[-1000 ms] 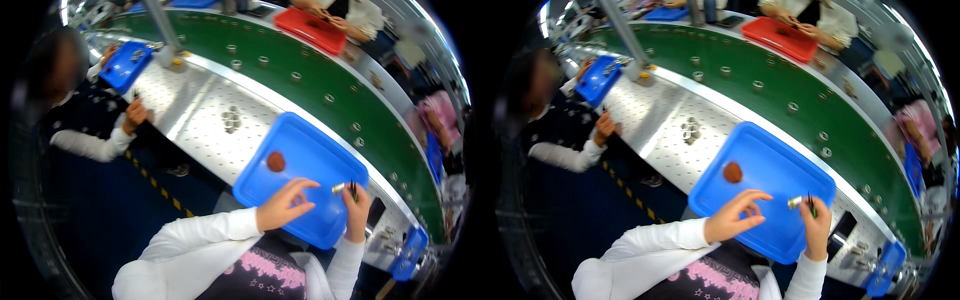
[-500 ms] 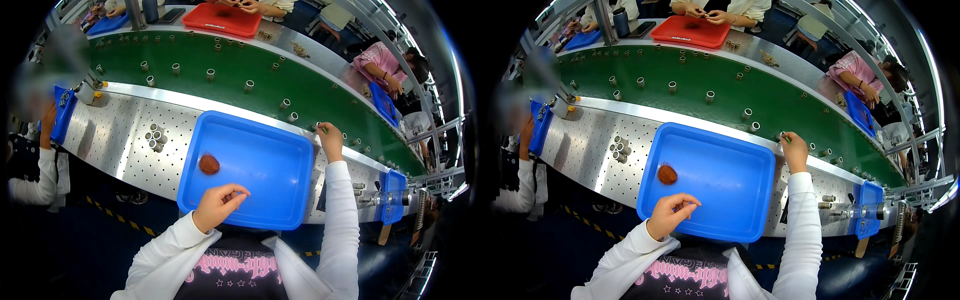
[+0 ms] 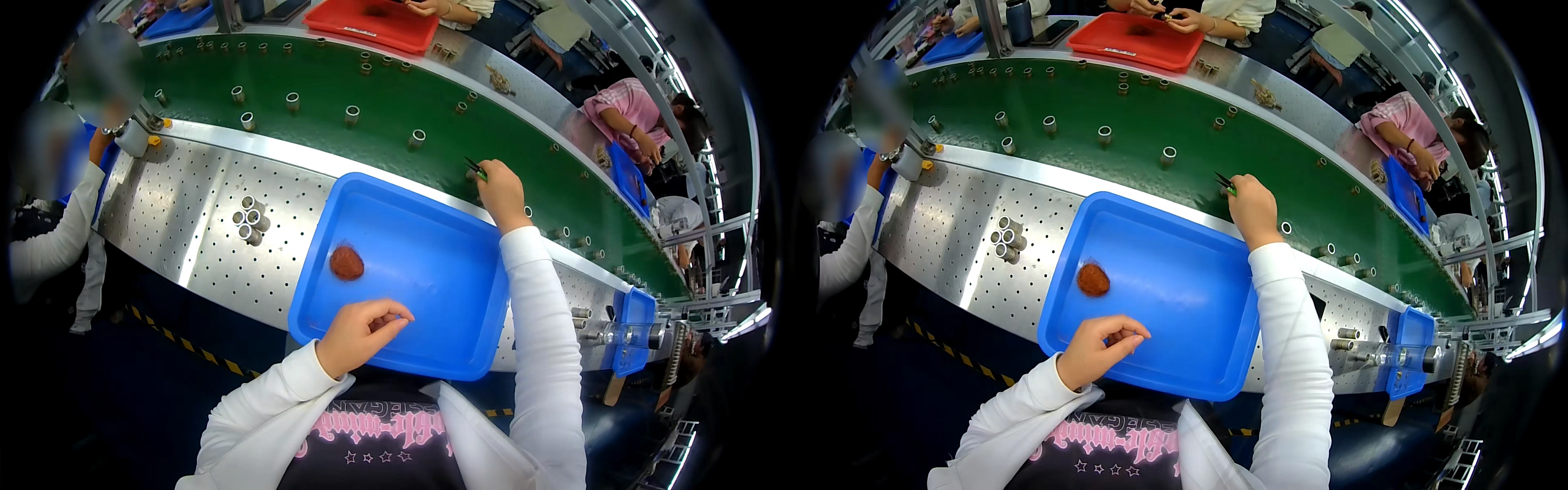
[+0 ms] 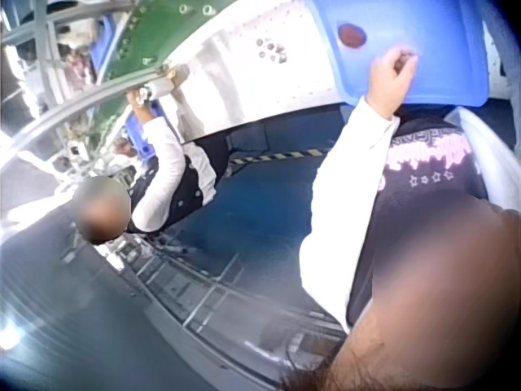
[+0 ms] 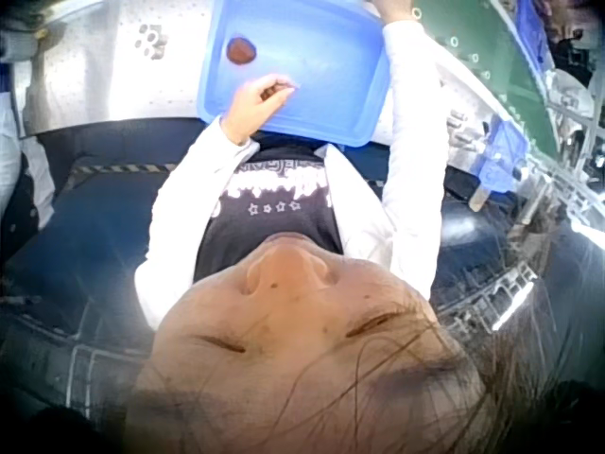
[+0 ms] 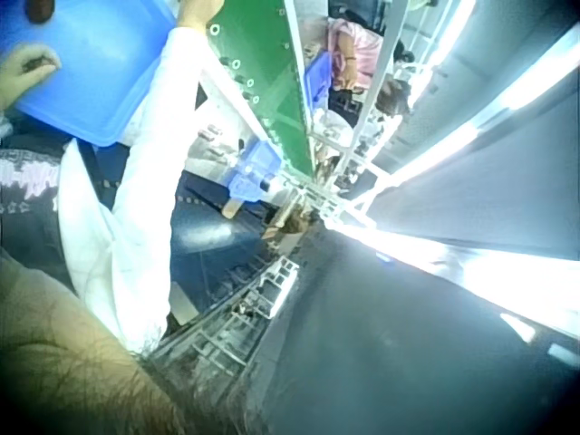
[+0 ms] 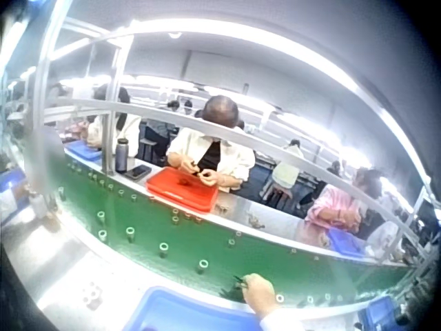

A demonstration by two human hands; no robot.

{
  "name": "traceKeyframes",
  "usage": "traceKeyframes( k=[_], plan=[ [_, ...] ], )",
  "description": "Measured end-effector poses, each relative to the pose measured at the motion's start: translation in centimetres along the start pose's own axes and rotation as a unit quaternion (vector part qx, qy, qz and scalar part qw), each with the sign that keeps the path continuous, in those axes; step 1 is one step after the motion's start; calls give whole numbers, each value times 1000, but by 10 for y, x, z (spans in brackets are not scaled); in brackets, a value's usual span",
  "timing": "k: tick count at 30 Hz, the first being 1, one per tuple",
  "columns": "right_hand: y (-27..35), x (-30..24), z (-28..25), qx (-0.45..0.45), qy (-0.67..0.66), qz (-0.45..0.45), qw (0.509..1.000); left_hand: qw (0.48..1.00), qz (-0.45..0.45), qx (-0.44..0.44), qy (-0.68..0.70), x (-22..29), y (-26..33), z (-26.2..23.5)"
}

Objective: The person picks up small cylindrical metal parts from a blue tray and uses a pair of green-handled pliers to trim or deburr the edges. The person repeatedly rotates the parts and applies the pliers to the edges before placing them back on the tray.

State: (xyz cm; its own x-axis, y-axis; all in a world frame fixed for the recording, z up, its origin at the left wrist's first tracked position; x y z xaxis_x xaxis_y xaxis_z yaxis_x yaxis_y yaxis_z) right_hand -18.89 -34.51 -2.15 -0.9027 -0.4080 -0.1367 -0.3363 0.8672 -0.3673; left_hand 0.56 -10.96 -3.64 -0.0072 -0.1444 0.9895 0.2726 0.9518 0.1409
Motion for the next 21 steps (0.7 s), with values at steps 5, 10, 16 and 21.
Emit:
traceKeyframes(
  k=[5, 10, 16, 21],
  plan=[
    [5, -15, -12, -1, -154, 48, 987, 999, 37, 2, -8, 16, 6, -11],
    [56, -77, -41, -192, -475, 129, 849, 981, 34, 85, 168, 8, -1, -24],
    [117, -132, -65, -293, -546, 133, 774, 976, -8, 10, 215, 16, 2, -8],
    [138, -139, -69, -270, -566, 120, 770, 966, -36, 6, 257, 7, 11, 3]
  ],
)
Point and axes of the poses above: each hand's wrist, its own y-axis away from the middle knuckle, its own z-axis out of the palm, x = y × z, the point moved 6 cm from there along -y, towards the middle knuckle
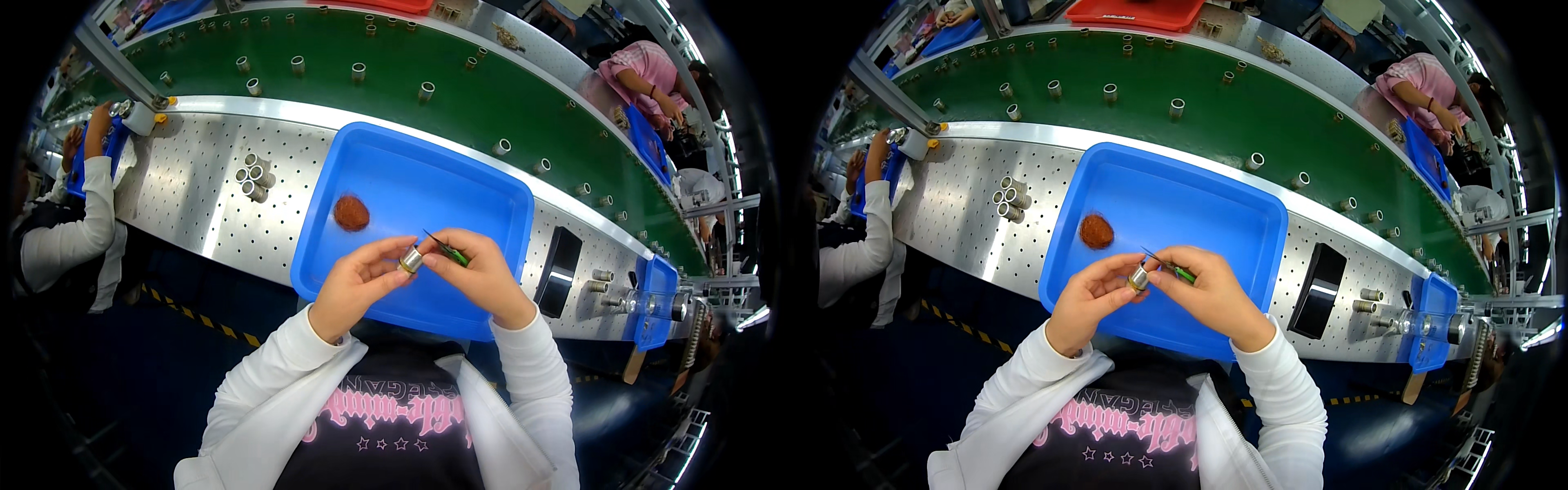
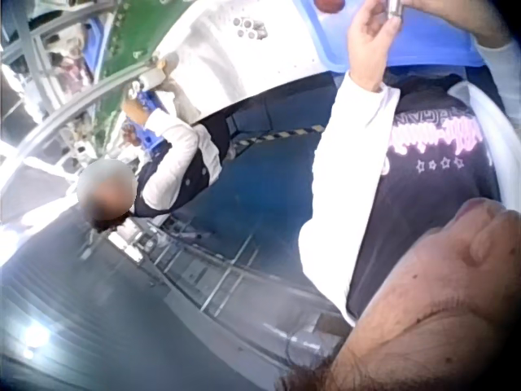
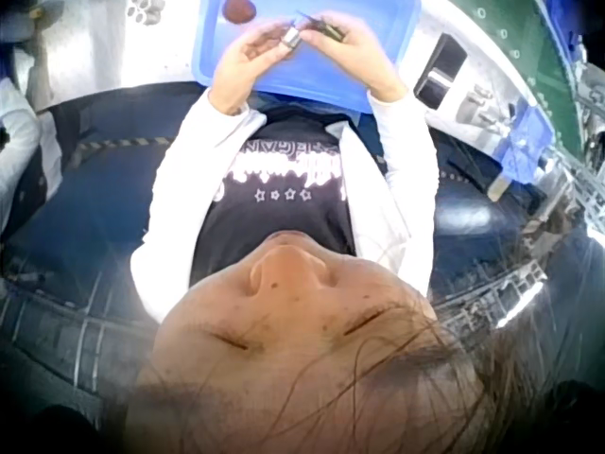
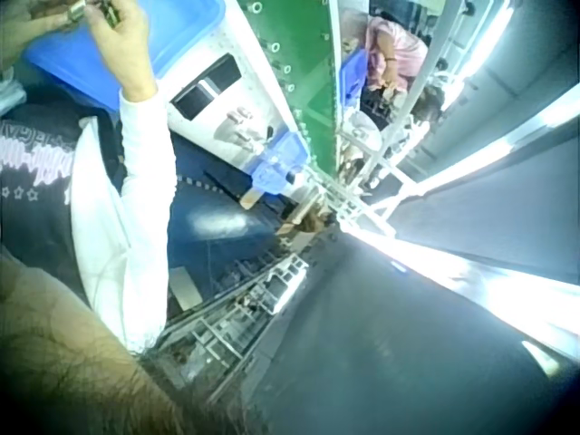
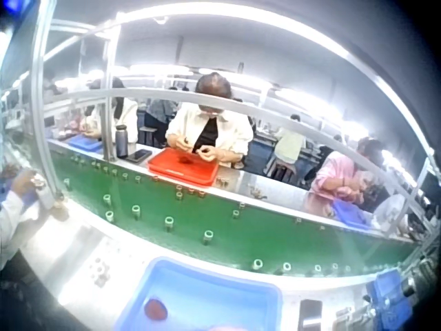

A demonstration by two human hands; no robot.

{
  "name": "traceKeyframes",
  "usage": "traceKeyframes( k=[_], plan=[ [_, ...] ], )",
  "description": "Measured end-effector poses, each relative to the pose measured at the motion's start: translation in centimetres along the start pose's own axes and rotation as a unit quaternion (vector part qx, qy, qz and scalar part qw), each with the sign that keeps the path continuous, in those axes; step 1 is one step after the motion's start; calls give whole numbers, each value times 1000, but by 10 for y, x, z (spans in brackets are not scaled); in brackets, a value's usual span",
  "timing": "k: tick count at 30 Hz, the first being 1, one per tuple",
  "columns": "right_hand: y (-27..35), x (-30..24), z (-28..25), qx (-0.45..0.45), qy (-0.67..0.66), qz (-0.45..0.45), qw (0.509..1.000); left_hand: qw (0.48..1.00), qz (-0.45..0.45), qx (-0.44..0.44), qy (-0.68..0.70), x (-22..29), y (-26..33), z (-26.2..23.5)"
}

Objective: The person picks up small cylindrical metal parts from a blue tray and uses a pair of green-handled pliers to trim or deburr the edges. The person repeatedly rotates the parts and applies the pliers to the edges before placing them back on the tray.

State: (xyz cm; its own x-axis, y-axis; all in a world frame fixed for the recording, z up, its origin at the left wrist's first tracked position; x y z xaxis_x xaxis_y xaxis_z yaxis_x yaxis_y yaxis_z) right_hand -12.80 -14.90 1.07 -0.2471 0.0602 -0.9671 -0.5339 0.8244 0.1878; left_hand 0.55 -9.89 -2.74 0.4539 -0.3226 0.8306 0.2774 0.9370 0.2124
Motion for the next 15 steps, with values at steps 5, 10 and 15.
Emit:
traceKeyframes(
  k=[5, 10, 15],
  plan=[
    [20, -41, 10, 123, 320, -216, 914, 997, 68, 9, -47, 1, 2, 4],
    [22, -35, 35, 136, 423, -276, 852, 987, 80, 2, -138, -1, 5, 7],
    [29, -22, 8, 152, 124, -193, 961, 995, -10, 21, 95, -1, 3, 6]
  ],
)
Point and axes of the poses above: each hand's wrist, its own y-axis away from the middle knuckle, its own z-axis out of the palm, x = y × z, the point moved 6 cm from there along -y, towards the middle knuckle
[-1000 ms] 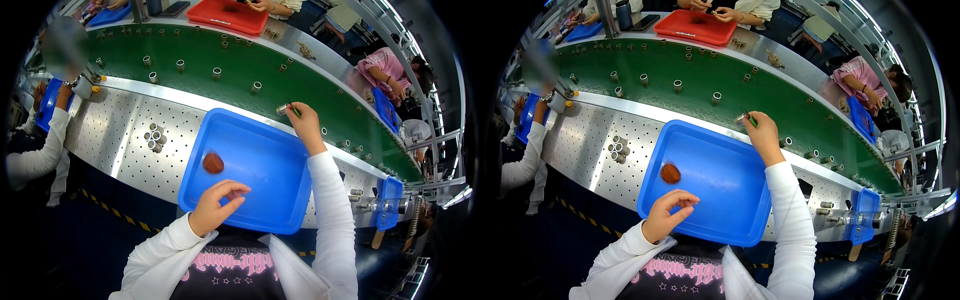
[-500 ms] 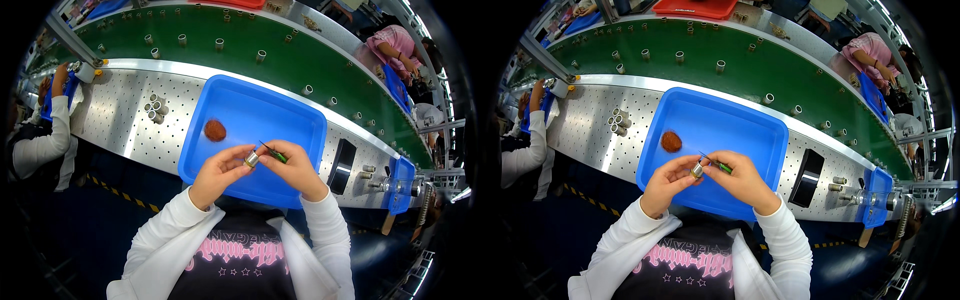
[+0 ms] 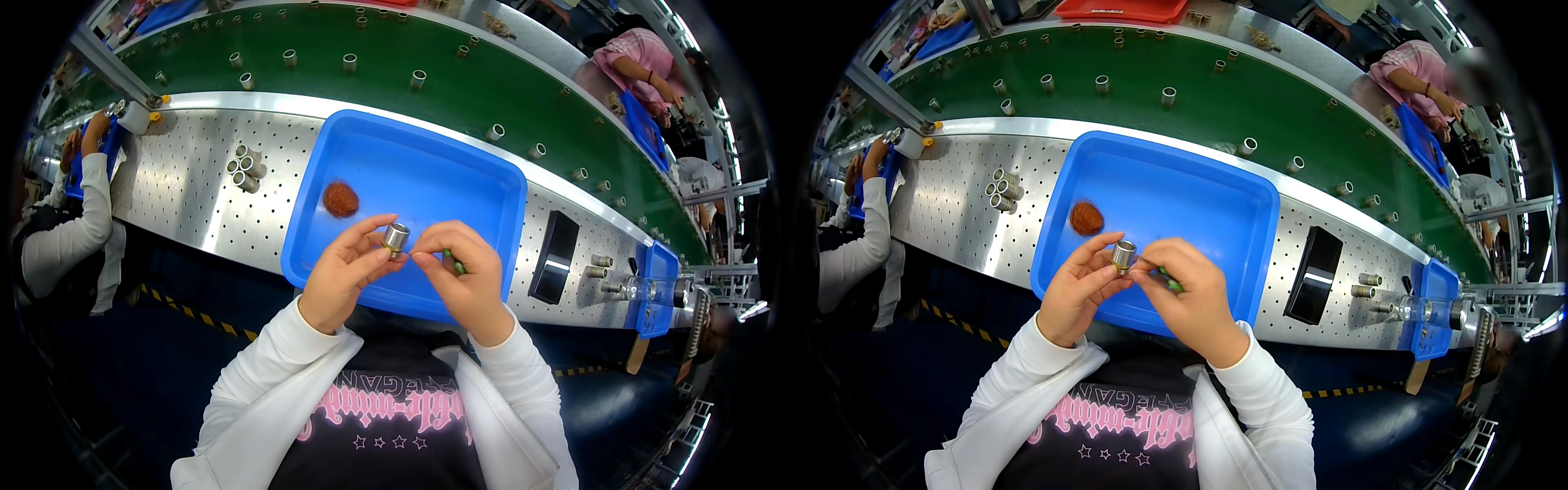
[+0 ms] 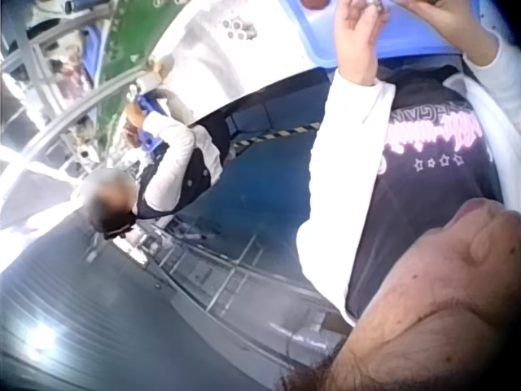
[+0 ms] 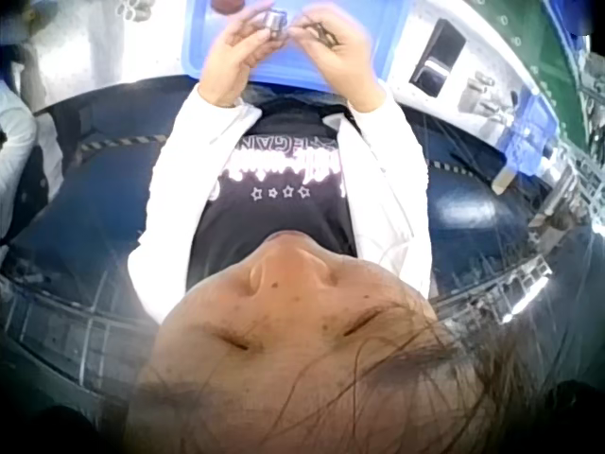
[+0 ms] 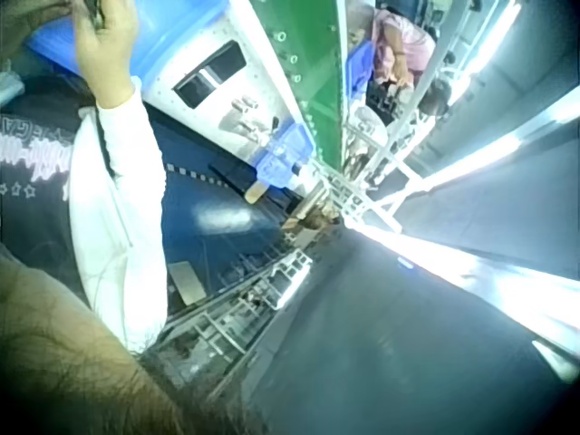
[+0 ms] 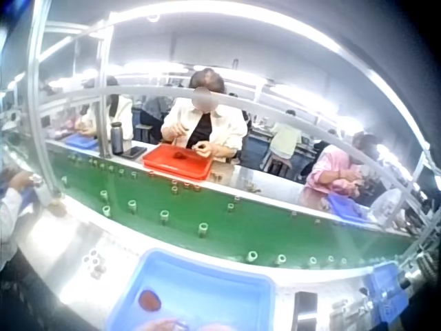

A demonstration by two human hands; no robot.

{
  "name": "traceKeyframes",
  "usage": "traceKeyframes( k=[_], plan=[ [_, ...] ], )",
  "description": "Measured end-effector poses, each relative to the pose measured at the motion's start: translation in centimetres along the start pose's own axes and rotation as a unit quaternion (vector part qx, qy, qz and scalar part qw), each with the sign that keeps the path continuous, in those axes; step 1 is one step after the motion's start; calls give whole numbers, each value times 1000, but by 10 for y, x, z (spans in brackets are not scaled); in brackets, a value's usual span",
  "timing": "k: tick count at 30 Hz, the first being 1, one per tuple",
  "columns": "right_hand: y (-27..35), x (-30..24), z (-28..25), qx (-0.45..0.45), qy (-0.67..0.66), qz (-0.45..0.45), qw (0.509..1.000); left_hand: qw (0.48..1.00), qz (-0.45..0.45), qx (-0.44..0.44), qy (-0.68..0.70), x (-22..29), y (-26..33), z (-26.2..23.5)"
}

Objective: The person picks up small cylindrical metal parts from a blue tray and uses a pair of green-handled pliers to trim or deburr the edges. The person repeatedly rotates the parts and applies the pliers to the edges before placing them back on the tray.

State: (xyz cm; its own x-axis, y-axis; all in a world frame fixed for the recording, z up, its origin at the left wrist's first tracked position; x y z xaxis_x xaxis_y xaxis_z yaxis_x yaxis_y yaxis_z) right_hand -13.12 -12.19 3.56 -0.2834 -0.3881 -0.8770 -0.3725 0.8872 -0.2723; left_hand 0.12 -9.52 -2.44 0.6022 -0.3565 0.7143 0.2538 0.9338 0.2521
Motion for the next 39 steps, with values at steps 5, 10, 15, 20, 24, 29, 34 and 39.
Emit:
traceKeyframes(
  k=[5, 10, 15, 20, 24, 29, 34, 39],
  plan=[
    [11, 22, 10, 28, -277, 114, 954, 999, -15, 0, 29, -3, 0, 3],
    [13, 24, 11, 40, -293, 166, 941, 1000, -22, 1, 16, -10, -3, 0],
    [16, 34, 2, 56, -247, 171, 952, 998, -34, 25, 48, -9, -5, 0],
    [10, 24, 4, 52, -312, 83, 945, 999, -20, 15, 26, -12, -6, -1],
    [15, 27, 5, 48, -334, 125, 933, 999, -27, 20, 37, -13, -7, -1],
    [17, 27, 2, 42, -334, 163, 927, 999, -28, 19, 40, -15, -6, -2],
    [17, 28, -2, 61, -298, 154, 940, 999, -29, 22, 40, -15, -5, -3],
    [19, 33, -5, 79, -282, 162, 942, 999, -26, 21, 23, -12, -5, -2]
  ],
)
Point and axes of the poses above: each hand's wrist, its own y-axis away from the middle knuckle, its own z-axis out of the palm, x = y × z, the point moved 6 cm from there along -y, towards the middle knuckle
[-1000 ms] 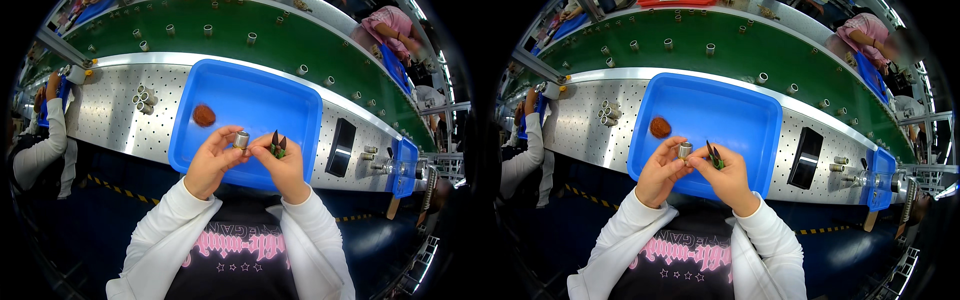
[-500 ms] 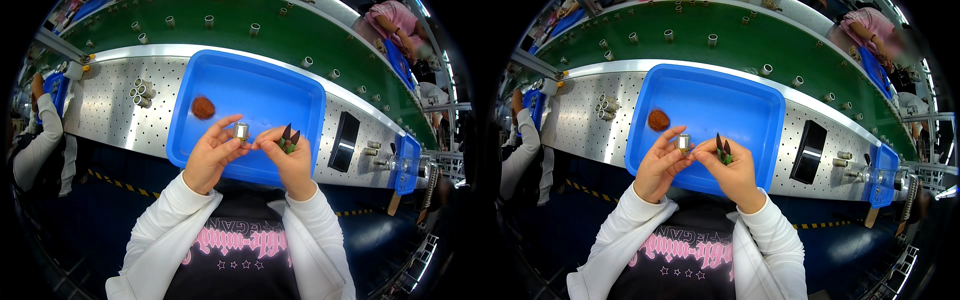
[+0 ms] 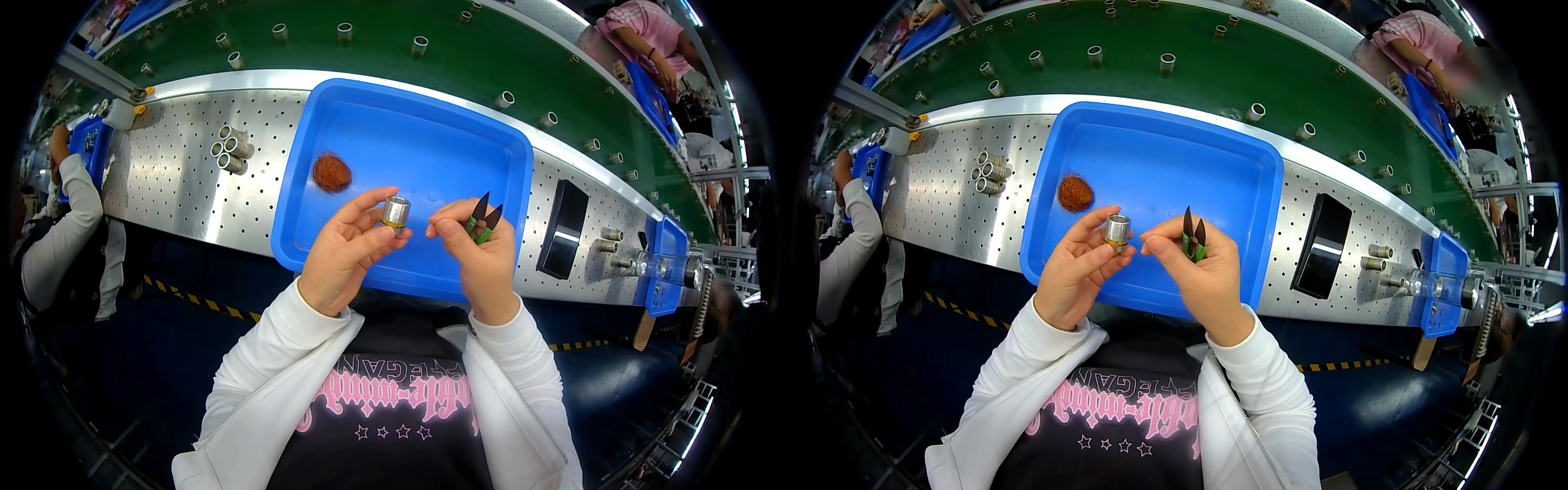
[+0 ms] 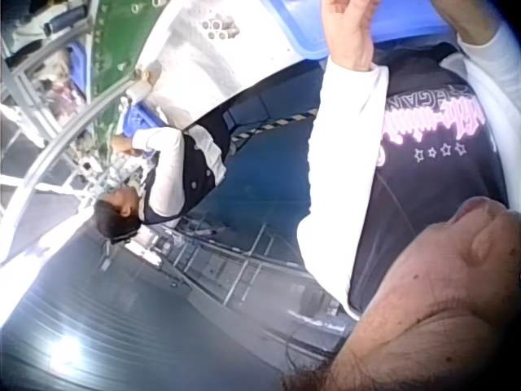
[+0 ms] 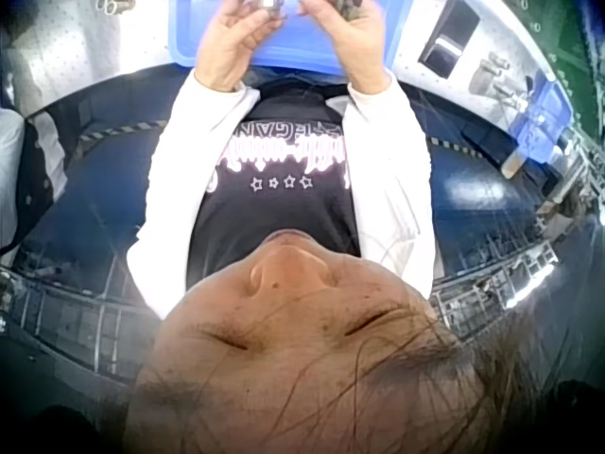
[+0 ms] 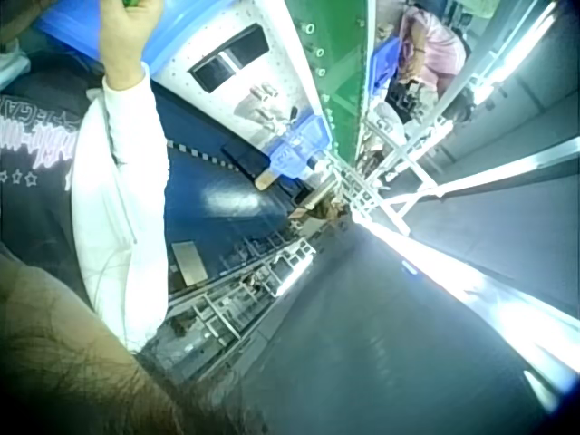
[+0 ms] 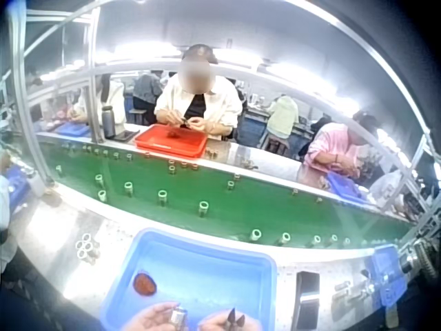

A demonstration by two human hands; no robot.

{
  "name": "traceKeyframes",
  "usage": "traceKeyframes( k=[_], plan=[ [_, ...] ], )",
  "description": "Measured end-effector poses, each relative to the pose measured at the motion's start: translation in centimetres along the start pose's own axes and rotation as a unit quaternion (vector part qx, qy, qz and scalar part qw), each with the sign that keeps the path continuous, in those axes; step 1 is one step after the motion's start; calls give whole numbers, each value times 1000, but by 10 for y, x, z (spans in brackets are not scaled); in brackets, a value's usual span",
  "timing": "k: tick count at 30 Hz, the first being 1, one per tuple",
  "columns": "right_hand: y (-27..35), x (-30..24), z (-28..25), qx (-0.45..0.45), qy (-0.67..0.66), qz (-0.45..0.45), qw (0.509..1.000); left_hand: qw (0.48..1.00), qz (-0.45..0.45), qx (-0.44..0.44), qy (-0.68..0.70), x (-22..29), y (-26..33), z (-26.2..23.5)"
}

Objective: The person picks up small cylindrical metal parts from a blue tray and uses a pair of green-handled pliers to trim or deburr the edges. The person repeatedly rotates the parts and applies the pliers to the edges before placing them back on the tray.

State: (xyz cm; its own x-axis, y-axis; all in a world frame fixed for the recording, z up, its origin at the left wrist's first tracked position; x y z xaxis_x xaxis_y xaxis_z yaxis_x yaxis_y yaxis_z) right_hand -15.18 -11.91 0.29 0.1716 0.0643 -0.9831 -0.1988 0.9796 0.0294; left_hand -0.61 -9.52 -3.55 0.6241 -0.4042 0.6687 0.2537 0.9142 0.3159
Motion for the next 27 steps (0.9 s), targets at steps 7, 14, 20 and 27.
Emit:
traceKeyframes(
  k=[7, 14, 20, 27],
  plan=[
    [0, -4, -8, 13, 79, -11, 997, 998, 14, 3, -62, 5, -1, 1],
    [-15, -27, -2, -20, 296, -155, 942, 947, 137, -51, -285, 10, 4, 14],
    [-21, -19, 0, -149, 351, -55, 923, 952, 86, -102, -277, 4, 3, 18],
    [-18, -25, -12, -60, 328, -18, 943, 991, -2, -47, -128, 6, 2, 9]
  ],
)
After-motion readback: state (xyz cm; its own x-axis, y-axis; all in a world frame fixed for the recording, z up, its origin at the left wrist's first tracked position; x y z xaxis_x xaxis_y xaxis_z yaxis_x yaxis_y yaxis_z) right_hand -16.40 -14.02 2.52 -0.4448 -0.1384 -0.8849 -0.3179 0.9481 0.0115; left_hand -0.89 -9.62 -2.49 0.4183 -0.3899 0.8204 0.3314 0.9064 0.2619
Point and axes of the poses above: each hand's wrist, its own y-axis away from the middle knuckle, its own z-axis out of the palm, x = y × z, the point moved 6 cm from there along -y, towards the middle knuckle
